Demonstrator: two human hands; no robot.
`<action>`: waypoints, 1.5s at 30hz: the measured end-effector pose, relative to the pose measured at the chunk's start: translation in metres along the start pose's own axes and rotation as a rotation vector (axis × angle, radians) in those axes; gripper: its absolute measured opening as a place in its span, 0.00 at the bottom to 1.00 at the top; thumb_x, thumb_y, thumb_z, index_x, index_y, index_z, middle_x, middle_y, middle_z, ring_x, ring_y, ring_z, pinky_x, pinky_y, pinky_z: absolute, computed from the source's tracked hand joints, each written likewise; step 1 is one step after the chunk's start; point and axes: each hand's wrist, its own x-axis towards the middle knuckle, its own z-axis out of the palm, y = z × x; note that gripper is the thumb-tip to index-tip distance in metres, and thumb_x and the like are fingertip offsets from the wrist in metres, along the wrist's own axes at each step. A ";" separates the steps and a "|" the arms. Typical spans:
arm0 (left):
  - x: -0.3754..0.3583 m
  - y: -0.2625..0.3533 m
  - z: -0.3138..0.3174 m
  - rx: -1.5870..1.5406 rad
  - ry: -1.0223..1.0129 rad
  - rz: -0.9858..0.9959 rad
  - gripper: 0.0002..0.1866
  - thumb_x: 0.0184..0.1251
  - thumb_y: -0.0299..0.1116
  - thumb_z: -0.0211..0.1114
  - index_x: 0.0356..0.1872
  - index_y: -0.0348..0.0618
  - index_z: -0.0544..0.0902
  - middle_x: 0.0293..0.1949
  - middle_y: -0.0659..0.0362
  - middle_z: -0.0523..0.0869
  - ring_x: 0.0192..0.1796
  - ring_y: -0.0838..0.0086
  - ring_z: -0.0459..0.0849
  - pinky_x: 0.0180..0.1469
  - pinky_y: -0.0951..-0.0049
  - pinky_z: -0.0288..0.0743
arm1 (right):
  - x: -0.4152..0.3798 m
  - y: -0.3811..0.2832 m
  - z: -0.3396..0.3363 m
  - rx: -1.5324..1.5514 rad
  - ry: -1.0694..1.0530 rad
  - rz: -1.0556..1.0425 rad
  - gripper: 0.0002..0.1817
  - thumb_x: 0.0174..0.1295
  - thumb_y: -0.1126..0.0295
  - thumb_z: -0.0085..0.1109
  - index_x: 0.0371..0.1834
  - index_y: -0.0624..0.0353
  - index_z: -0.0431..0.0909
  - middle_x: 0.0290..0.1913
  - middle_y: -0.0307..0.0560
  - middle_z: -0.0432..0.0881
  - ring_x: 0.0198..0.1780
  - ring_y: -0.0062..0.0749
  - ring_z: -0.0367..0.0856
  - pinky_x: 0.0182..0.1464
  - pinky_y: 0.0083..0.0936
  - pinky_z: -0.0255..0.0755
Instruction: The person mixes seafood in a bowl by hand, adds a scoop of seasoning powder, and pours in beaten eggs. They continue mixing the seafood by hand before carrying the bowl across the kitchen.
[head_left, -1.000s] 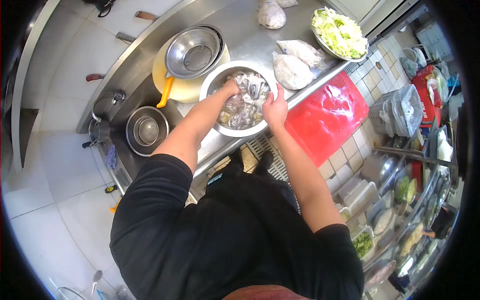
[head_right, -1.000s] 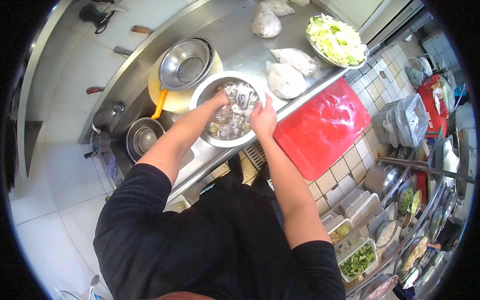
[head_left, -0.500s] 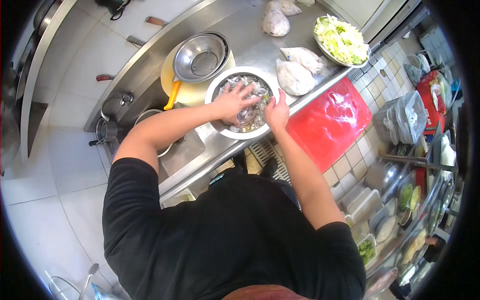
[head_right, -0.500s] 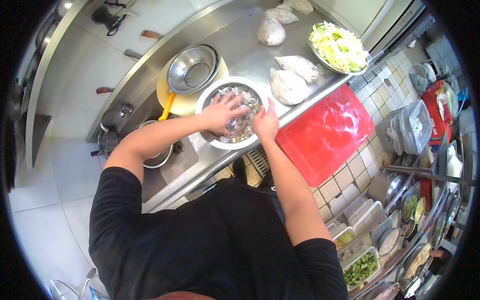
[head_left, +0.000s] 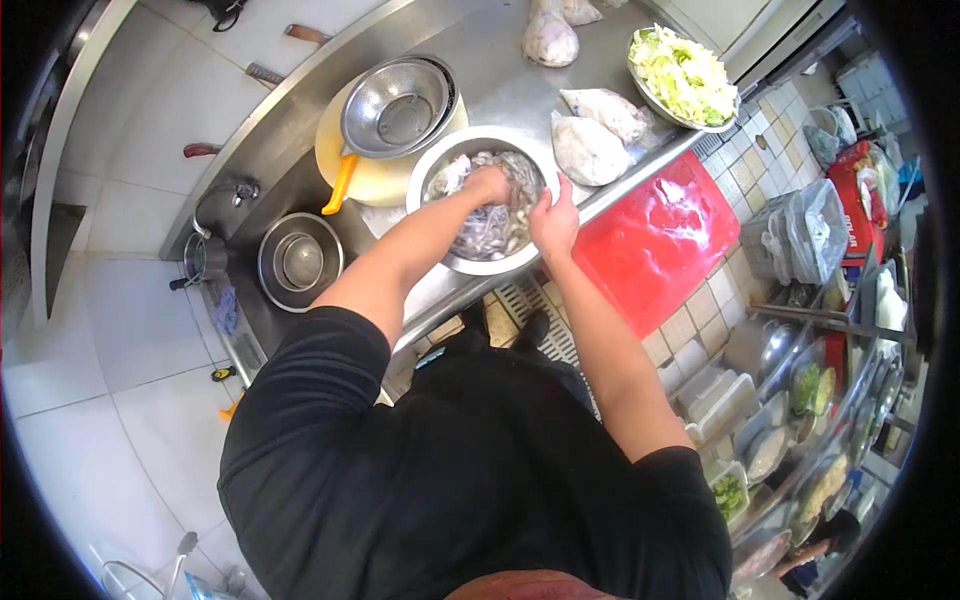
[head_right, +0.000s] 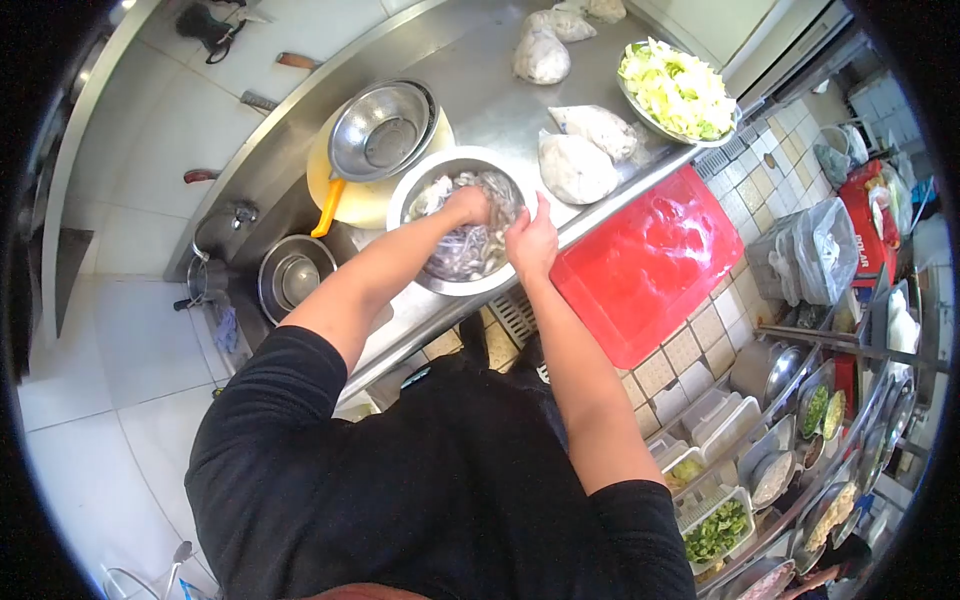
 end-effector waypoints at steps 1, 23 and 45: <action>0.002 -0.004 -0.002 0.001 -0.029 0.045 0.22 0.58 0.41 0.63 0.49 0.38 0.87 0.54 0.42 0.86 0.58 0.53 0.85 0.59 0.58 0.79 | 0.000 -0.002 0.000 -0.001 0.004 0.001 0.24 0.70 0.65 0.50 0.69 0.55 0.67 0.45 0.67 0.85 0.49 0.66 0.81 0.54 0.53 0.71; 0.010 -0.014 0.028 -0.179 0.252 -0.024 0.28 0.47 0.31 0.73 0.56 0.52 0.84 0.55 0.47 0.84 0.59 0.56 0.83 0.62 0.60 0.77 | 0.002 -0.002 0.002 -0.014 0.030 -0.024 0.24 0.70 0.64 0.51 0.68 0.55 0.68 0.40 0.68 0.85 0.46 0.67 0.82 0.51 0.55 0.72; -0.020 -0.027 -0.053 0.160 0.063 0.674 0.47 0.41 0.40 0.78 0.70 0.57 0.70 0.67 0.49 0.75 0.69 0.51 0.73 0.67 0.50 0.70 | -0.001 0.003 0.005 0.015 0.052 -0.027 0.23 0.70 0.63 0.52 0.67 0.54 0.69 0.43 0.70 0.84 0.47 0.68 0.82 0.51 0.55 0.72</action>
